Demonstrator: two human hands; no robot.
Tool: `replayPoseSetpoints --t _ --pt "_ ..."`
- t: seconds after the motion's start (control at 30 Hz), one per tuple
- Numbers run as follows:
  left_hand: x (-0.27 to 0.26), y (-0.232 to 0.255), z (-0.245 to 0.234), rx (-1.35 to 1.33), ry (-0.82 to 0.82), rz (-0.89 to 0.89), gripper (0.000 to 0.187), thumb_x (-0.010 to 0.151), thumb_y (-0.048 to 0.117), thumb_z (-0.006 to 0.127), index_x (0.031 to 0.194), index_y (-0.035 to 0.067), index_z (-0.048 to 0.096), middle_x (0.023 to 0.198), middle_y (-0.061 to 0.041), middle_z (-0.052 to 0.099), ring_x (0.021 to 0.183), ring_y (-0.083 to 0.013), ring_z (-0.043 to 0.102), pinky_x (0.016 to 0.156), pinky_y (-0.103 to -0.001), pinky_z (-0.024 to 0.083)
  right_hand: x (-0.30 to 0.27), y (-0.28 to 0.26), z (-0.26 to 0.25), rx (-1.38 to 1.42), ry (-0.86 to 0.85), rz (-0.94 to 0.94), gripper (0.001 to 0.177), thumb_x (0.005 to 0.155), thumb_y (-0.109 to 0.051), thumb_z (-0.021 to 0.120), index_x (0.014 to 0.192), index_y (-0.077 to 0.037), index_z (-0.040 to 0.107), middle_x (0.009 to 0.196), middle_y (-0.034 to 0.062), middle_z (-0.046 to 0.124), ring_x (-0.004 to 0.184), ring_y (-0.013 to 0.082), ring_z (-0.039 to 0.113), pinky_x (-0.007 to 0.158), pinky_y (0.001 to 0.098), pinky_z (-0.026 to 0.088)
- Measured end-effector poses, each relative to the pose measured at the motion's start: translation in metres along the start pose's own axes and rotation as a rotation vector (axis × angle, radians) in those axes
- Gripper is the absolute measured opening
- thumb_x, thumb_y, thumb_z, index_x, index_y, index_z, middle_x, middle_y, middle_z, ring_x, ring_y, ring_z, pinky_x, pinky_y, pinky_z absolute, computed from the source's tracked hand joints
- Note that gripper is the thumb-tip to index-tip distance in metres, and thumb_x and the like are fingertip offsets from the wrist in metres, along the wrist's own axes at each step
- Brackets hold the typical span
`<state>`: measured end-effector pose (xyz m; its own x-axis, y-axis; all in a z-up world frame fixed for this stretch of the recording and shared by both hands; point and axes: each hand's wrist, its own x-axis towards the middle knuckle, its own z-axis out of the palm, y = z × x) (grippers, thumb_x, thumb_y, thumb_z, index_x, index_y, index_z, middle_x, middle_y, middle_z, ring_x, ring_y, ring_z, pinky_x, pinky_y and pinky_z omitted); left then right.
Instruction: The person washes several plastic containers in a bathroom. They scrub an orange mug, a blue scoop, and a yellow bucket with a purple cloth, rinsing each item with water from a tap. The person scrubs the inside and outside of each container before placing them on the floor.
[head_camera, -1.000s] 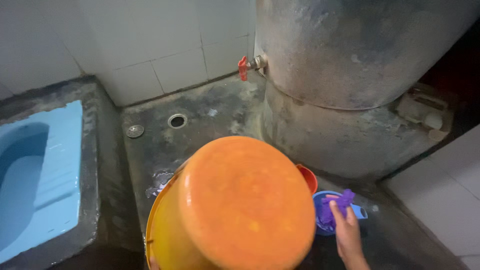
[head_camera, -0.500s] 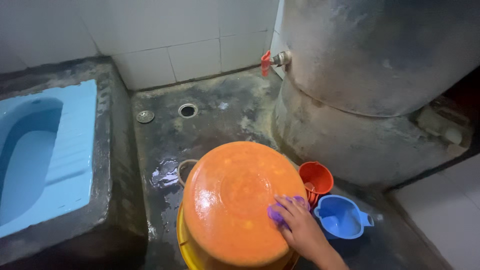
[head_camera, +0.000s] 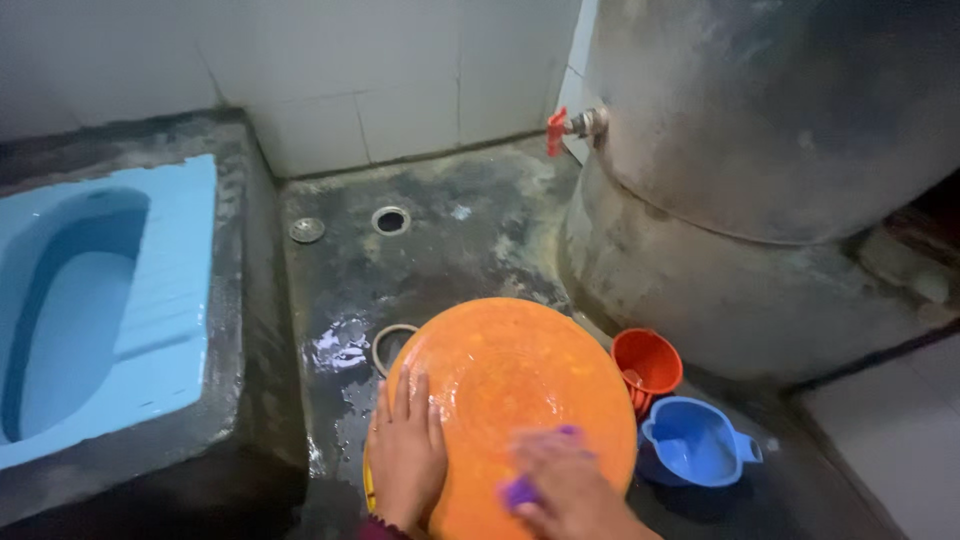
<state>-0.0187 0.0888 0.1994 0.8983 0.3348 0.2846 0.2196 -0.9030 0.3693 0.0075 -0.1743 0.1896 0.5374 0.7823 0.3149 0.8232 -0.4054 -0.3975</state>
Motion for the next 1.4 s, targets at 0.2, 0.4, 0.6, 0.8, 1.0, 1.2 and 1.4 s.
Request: replayPoseSetpoints --t 0.2,0.4,0.6,0.8,1.0,1.2,1.4 --pt "0.000 0.004 -0.002 -0.039 -0.019 0.005 0.053 0.098 0.030 0.045 0.148 0.012 0.047 0.159 -0.010 0.039 0.146 -0.0383 0.032 0.114 -0.049 0.030 0.128 0.025 -0.030 -0.072 -0.267 0.260 0.058 0.097 -0.043 0.054 0.142 -0.006 0.048 0.132 0.0167 0.060 0.120 0.0369 0.055 0.106 0.0477 0.040" --pt "0.002 0.004 -0.003 -0.035 -0.049 -0.005 0.054 0.098 0.029 0.045 0.150 0.012 0.044 0.160 -0.009 0.037 0.147 -0.0382 0.031 0.115 -0.048 0.029 0.121 0.024 0.004 -0.044 -0.065 0.043 0.062 0.084 -0.031 0.063 0.135 0.002 0.052 0.132 0.0242 0.058 0.125 0.0435 0.051 0.105 0.0564 0.034" --pt "-0.002 0.002 0.000 -0.075 -0.028 -0.005 0.054 0.099 0.027 0.044 0.151 0.012 0.043 0.161 -0.009 0.036 0.147 -0.0387 0.031 0.116 -0.048 0.029 0.140 0.083 -0.019 0.312 0.006 0.022 0.026 0.107 -0.030 0.050 0.112 -0.014 0.070 0.114 0.0083 0.072 0.103 0.0279 0.065 0.095 0.0403 0.050" --pt "-0.004 0.001 0.000 -0.058 -0.007 -0.005 0.055 0.098 0.028 0.043 0.151 0.013 0.043 0.160 -0.008 0.038 0.147 -0.0370 0.032 0.116 -0.048 0.028 0.108 0.030 -0.020 0.069 -0.138 0.184 0.036 0.095 -0.021 0.053 0.127 -0.006 0.061 0.124 0.0108 0.067 0.125 0.0285 0.055 0.112 0.0458 0.029" --pt "-0.004 -0.001 0.000 -0.141 0.008 -0.035 0.055 0.102 0.029 0.042 0.151 0.006 0.042 0.160 -0.008 0.040 0.149 -0.0350 0.031 0.117 -0.047 0.027 0.131 0.059 -0.023 0.107 -0.045 0.132 0.039 0.105 -0.023 0.043 0.138 -0.011 0.059 0.114 0.0026 0.074 0.110 0.0242 0.066 0.105 0.0386 0.046" --pt "-0.003 0.000 0.005 -0.092 0.019 -0.005 0.056 0.101 0.029 0.042 0.151 0.004 0.041 0.160 -0.010 0.040 0.148 -0.0347 0.031 0.117 -0.045 0.027 0.167 0.050 0.005 0.106 0.059 0.197 0.026 0.091 -0.019 0.054 0.099 -0.010 0.077 0.109 0.0116 0.070 0.107 0.0310 0.063 0.096 0.0492 0.044" --pt "-0.003 -0.001 0.007 -0.172 0.038 -0.053 0.057 0.100 0.026 0.043 0.151 0.001 0.040 0.159 -0.014 0.040 0.149 -0.0329 0.033 0.118 -0.044 0.027 0.190 0.047 0.025 0.037 0.033 -0.048 0.026 0.089 -0.018 0.055 0.102 -0.013 0.077 0.114 0.0075 0.072 0.111 0.0295 0.064 0.099 0.0515 0.043"
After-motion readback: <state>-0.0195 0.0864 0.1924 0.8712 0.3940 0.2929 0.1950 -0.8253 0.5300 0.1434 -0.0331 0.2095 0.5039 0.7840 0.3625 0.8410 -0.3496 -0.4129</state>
